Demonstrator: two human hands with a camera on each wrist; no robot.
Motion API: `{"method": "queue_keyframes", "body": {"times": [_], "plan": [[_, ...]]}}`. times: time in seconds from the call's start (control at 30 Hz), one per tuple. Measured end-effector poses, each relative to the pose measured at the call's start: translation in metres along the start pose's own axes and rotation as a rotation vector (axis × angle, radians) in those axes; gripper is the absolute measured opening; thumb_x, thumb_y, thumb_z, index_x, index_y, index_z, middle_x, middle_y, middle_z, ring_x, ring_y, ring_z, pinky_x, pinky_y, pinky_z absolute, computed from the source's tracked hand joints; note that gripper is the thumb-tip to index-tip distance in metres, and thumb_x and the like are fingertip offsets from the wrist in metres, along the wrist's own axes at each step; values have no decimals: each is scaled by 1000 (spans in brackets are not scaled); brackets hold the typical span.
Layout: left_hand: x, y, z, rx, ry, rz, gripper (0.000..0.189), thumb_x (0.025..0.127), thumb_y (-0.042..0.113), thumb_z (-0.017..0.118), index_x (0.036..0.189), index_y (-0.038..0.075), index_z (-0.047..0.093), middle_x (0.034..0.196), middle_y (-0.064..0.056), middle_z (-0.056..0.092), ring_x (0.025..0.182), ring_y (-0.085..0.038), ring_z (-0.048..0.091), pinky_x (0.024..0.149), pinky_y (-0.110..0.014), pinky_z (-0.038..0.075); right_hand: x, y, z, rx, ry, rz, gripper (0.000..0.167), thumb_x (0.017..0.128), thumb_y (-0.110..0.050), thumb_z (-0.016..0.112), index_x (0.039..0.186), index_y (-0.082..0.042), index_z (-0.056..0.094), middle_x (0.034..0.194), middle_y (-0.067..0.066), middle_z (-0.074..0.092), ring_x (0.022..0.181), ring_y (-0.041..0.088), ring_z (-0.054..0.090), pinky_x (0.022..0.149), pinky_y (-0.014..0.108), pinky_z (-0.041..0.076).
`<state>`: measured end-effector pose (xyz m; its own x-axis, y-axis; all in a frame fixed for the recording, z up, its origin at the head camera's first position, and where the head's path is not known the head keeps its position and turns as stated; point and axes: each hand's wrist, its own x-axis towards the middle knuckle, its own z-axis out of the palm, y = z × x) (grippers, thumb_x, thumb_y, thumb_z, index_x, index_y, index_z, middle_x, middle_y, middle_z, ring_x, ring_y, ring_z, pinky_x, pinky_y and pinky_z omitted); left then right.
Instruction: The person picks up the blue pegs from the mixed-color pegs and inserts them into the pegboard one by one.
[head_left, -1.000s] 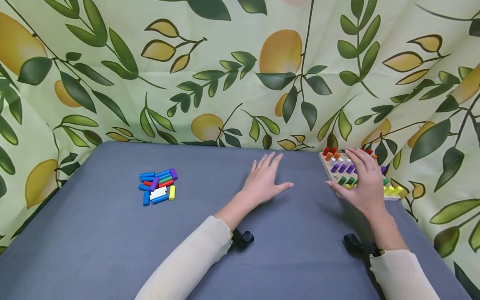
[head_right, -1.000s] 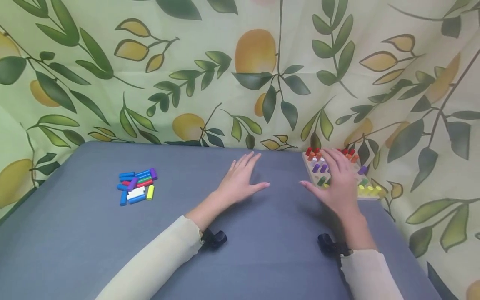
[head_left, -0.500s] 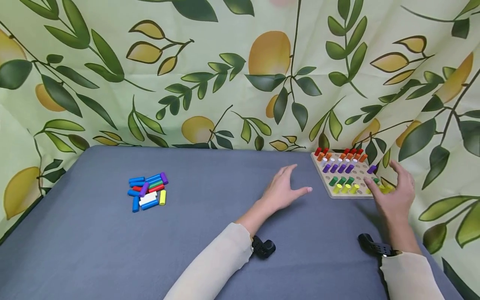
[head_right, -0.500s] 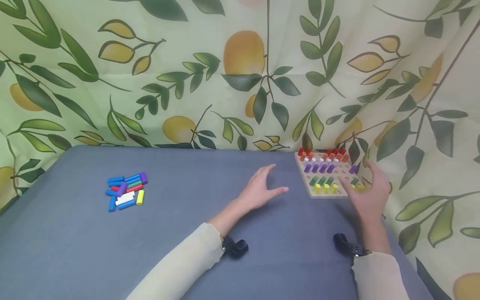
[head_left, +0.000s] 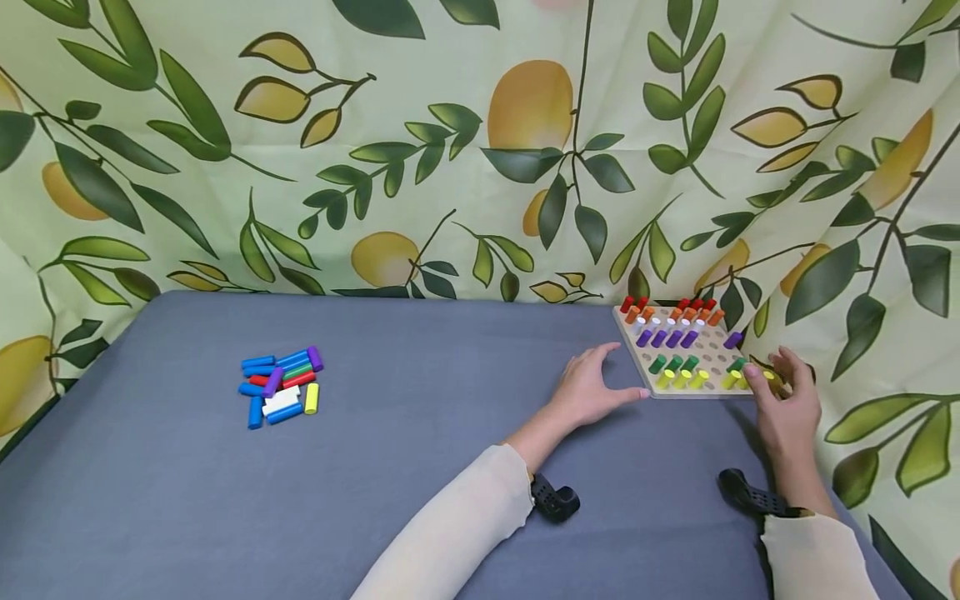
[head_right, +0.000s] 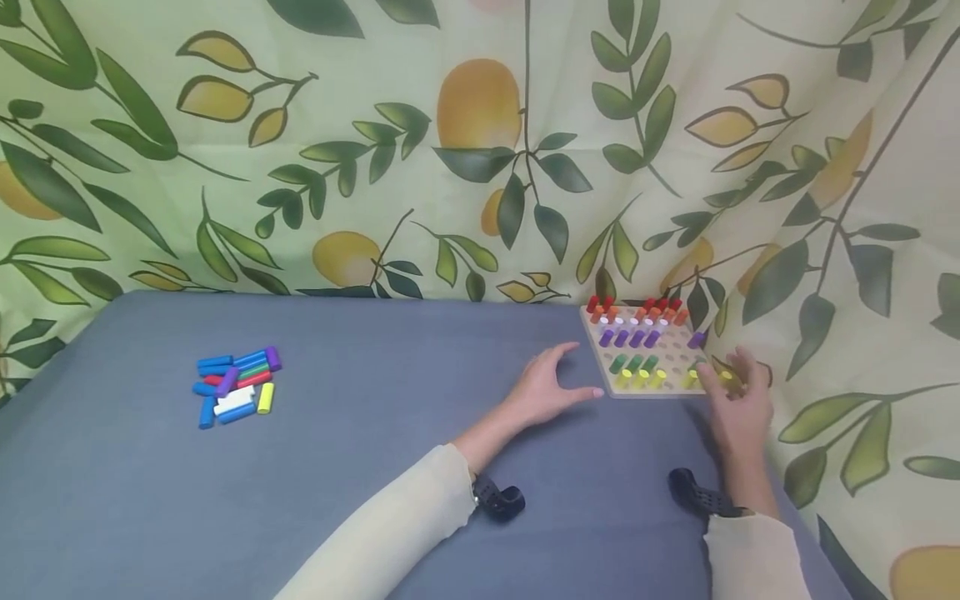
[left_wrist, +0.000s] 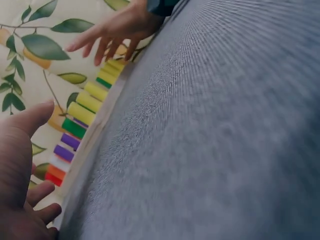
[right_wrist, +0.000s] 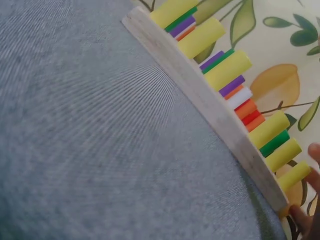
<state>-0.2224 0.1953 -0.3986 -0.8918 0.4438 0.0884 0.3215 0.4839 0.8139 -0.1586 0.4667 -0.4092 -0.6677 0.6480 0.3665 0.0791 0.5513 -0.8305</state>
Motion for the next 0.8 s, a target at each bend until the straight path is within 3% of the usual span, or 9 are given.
{"method": "queue_keyframes", "body": {"times": [0.1,0.2,0.37,0.43,0.53,0.63,0.8], "plan": [[5,0,6,40,9,36,82,83,54,78,151,23,46,152,2,54,145,-18,46,128,-42,22,2,0,-1,-62,-76,68,64,98,-39,63,155,-21,41,152,9,51,136,10,46,110,19,36],[9,0,11,99,18,51,82,82,57,77,151,23,47,150,4,55,144,-18,47,128,-42,21,3,0,-1,-126,-147,105,71,98,-45,61,159,-21,34,158,14,44,142,26,42,114,26,35],[14,1,19,253,12,52,85,79,67,74,150,28,48,151,6,55,145,-17,46,128,-44,20,1,1,1,-209,-209,108,79,96,-50,62,161,-19,28,160,15,41,139,36,42,102,34,37],[15,0,21,294,2,58,87,79,69,74,151,29,47,152,7,53,147,-17,44,129,-46,18,-1,1,2,-209,-206,110,79,95,-50,64,160,-19,30,159,15,42,138,37,44,96,29,37],[17,-2,24,329,-12,71,88,79,70,73,152,30,45,154,8,51,148,-17,41,129,-48,17,-3,0,3,-183,-165,133,75,94,-48,66,157,-19,37,156,13,46,134,31,49,88,16,36],[19,-2,26,353,-26,92,86,80,69,72,152,30,45,154,9,51,149,-18,40,129,-49,17,-3,-2,3,-135,-109,153,69,92,-45,70,152,-19,47,149,10,52,116,10,57,79,4,35],[23,0,28,390,-45,86,87,81,68,72,153,28,44,155,7,50,150,-17,39,129,-47,16,0,-1,1,-124,-92,133,59,93,-45,70,143,-16,58,139,2,60,87,-19,46,72,0,38]]}}
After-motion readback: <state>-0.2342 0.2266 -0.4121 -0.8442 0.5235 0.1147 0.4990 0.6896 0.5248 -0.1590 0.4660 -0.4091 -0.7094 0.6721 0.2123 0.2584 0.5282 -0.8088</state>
